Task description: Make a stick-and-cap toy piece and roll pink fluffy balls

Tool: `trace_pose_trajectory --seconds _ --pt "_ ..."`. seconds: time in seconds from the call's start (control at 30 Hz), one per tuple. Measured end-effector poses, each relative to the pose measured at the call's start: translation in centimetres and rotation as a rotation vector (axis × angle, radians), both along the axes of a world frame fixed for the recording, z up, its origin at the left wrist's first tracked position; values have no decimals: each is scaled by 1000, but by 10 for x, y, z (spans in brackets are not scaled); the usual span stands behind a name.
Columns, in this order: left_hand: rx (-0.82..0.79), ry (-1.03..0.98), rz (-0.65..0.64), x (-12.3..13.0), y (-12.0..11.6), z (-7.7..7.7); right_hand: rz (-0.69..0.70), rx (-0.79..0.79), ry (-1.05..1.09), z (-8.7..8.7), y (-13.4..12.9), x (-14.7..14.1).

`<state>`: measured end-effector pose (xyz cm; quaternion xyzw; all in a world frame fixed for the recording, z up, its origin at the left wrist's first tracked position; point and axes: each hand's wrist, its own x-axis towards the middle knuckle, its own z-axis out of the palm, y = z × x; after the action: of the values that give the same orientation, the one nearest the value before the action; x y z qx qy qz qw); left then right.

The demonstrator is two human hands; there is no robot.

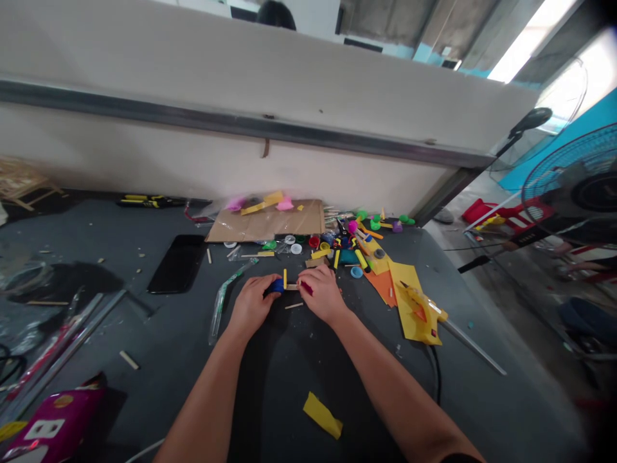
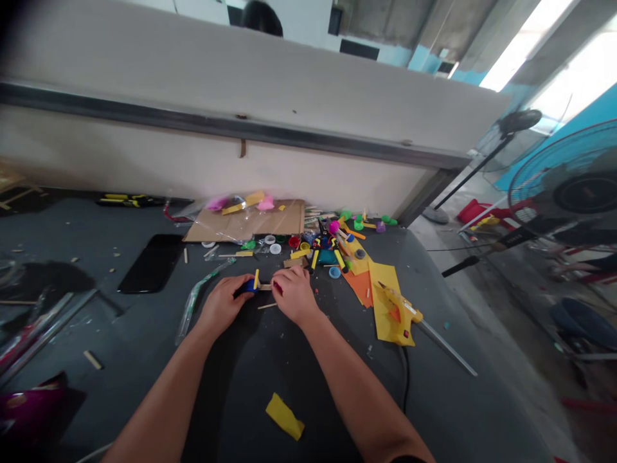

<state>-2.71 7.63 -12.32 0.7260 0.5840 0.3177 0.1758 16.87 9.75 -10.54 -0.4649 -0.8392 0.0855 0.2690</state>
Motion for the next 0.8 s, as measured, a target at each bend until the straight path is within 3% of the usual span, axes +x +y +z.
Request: trace_pose_trajectory --seconds 0.6,0.8 --pt "13 -18 -13 -2 -2 -1 -55 -72 -31 -4 1 21" --pt "74 -94 119 -4 -2 -5 -116 -65 23 -9 3 7"
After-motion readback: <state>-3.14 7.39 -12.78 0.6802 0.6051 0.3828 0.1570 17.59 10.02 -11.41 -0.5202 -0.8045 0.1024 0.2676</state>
